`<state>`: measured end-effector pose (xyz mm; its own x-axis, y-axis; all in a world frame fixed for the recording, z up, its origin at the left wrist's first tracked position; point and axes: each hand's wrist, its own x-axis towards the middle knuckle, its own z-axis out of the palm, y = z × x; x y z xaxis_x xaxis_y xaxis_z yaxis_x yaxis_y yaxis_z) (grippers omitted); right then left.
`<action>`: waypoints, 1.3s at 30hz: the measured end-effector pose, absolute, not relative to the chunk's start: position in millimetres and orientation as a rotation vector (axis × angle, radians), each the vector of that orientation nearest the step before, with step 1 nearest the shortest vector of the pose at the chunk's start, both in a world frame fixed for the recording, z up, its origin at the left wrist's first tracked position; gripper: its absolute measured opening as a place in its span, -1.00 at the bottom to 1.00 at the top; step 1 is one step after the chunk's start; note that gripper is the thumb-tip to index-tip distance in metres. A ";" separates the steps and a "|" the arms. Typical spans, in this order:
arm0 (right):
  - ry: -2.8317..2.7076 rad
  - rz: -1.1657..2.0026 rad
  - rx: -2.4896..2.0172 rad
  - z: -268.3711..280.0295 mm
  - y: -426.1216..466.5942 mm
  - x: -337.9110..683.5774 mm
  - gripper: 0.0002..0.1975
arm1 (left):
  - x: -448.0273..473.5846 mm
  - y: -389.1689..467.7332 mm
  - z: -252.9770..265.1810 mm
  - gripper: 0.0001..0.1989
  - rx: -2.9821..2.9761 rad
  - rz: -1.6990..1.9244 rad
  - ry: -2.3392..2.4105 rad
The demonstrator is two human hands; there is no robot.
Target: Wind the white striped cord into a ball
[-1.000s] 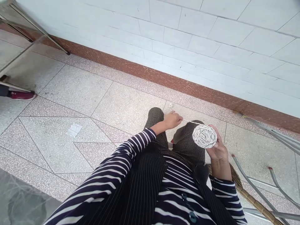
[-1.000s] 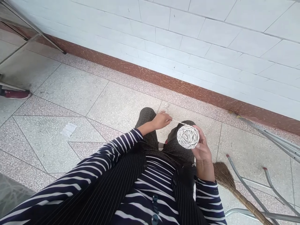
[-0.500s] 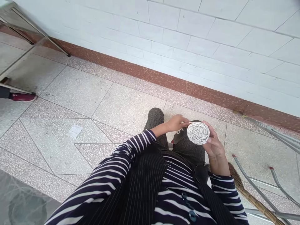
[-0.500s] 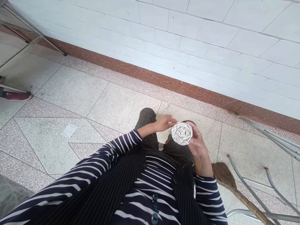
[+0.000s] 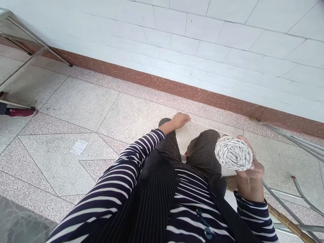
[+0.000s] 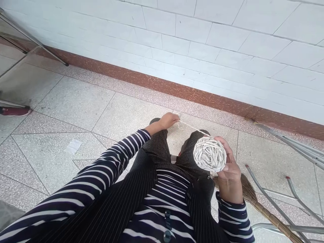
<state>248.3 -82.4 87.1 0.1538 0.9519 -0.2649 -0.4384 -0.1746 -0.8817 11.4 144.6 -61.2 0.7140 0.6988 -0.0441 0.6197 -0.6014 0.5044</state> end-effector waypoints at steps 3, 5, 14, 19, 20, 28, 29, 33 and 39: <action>-0.652 1.419 -1.103 93.7 -86.3 240.0 -0.24 | 12.8 164.7 -52.1 -0.65 2.448 0.244 0.996; -0.670 1.439 -1.064 91.4 -85.1 237.2 -0.22 | 15.2 176.3 -45.2 -0.60 2.461 0.211 1.001; -0.739 1.565 -1.110 65.7 -66.2 230.0 -0.26 | 30.0 125.3 -52.9 -0.50 2.179 0.389 1.093; -0.811 1.647 -1.155 51.3 -58.6 212.5 -0.31 | 48.8 58.8 -54.2 -0.64 1.754 0.480 0.728; -0.817 1.659 -1.155 49.8 -58.0 210.7 -0.31 | 51.0 49.3 -53.9 -0.70 1.695 0.481 0.693; -0.674 1.621 -1.113 50.7 -58.5 224.6 -0.36 | 34.1 49.9 -67.8 -0.61 1.755 0.452 0.910; -0.651 1.619 -1.109 51.5 -58.9 227.4 -0.36 | 29.7 59.3 -68.5 -0.63 1.819 0.440 0.940; -0.604 1.585 -1.112 57.5 -64.4 235.8 -0.29 | 12.0 103.7 -66.9 -0.70 2.049 0.395 1.046; -0.676 1.607 -1.113 67.3 -83.2 238.5 -0.18 | -1.2 158.1 -66.8 -0.67 2.261 0.347 1.102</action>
